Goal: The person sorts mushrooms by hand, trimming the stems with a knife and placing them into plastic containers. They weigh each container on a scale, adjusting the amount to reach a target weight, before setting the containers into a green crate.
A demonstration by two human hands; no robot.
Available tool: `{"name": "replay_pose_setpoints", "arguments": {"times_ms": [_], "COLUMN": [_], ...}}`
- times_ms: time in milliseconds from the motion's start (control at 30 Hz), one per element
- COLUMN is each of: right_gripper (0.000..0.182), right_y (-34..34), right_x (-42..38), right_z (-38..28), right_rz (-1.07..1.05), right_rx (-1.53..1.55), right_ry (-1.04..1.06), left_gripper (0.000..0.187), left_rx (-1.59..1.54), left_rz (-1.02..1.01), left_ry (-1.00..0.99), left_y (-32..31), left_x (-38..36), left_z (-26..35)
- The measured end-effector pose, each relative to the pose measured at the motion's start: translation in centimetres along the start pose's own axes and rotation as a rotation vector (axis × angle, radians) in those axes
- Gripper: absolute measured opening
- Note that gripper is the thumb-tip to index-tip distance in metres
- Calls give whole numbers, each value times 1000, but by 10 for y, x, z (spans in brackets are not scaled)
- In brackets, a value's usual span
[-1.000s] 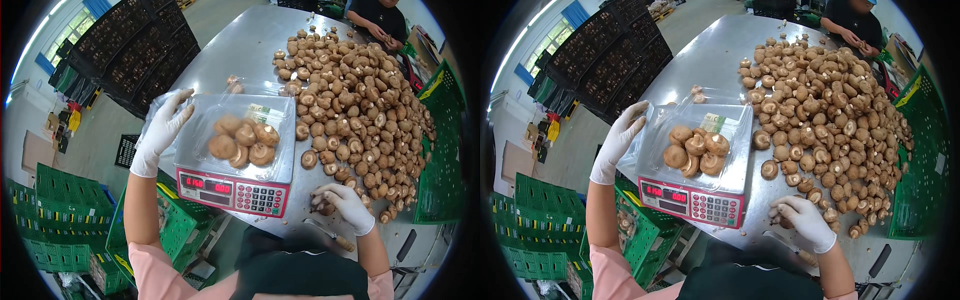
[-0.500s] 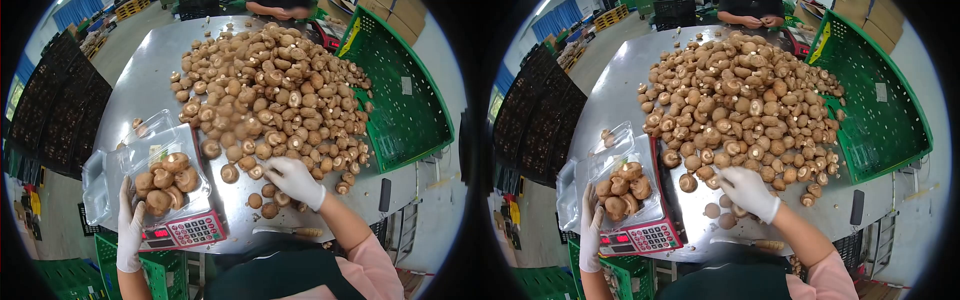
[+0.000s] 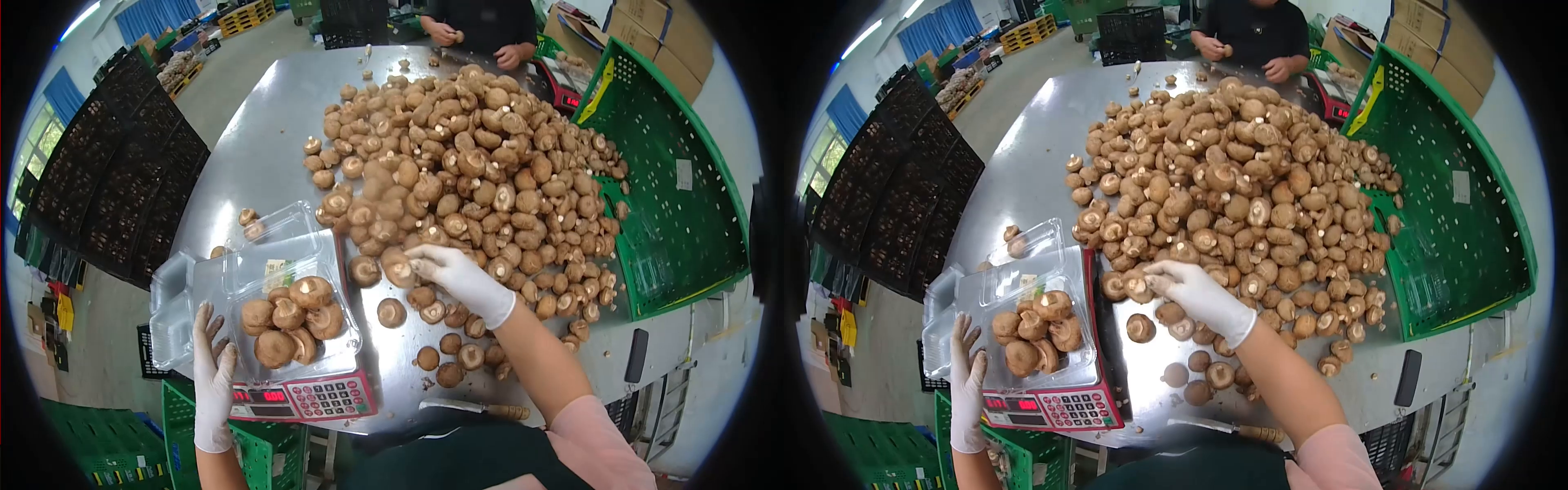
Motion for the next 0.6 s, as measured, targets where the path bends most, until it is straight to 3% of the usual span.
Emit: {"name": "replay_pose_setpoints", "arguments": {"times_ms": [133,167,233,267,333,367,467,567,600], "right_gripper": [48,49,53,52,52,44,38,39,40], "right_y": [-10,-14,-25,-32,-49,-58,-69,-67,-70], "right_x": [-19,-24,-34,-41,-55,-60,-81,-97,-95], "right_z": [12,17,14,3,-10,-28,-23,-36,-53], "right_rz": [-99,-130,-175,-161,-141,-179,-181,-81,-33], "right_rx": [275,320,369,341,283,209,161,-43,-163], "right_ry": [-82,-133,-271,-249,-207,29,88,94,192], "left_gripper": [74,69,68,68,68,66,64,59,58], "left_rx": [190,295,453,536,414,364,316,224,268], "left_rz": [128,222,176,155,30,-7,-210,-121,-6], "left_ry": [-132,-253,-463,-561,-687,-672,-584,-663,-678], "left_y": [7,6,-16,-30,-75,-95,-151,-141,-122], "left_x": [2,-3,-15,-24,-35,-37,-47,-61,-61], "left_z": [13,29,69,88,124,134,129,126,125]}}
Point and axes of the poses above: each hand's wrist, its own x-axis towards the middle knuckle, its own y-axis out of the back of the hand, z = x × y, the point moved 8 cm from there along x, towards the middle knuckle, and after that the axes turned 5 degrees about -y, right-handed, at the moved point
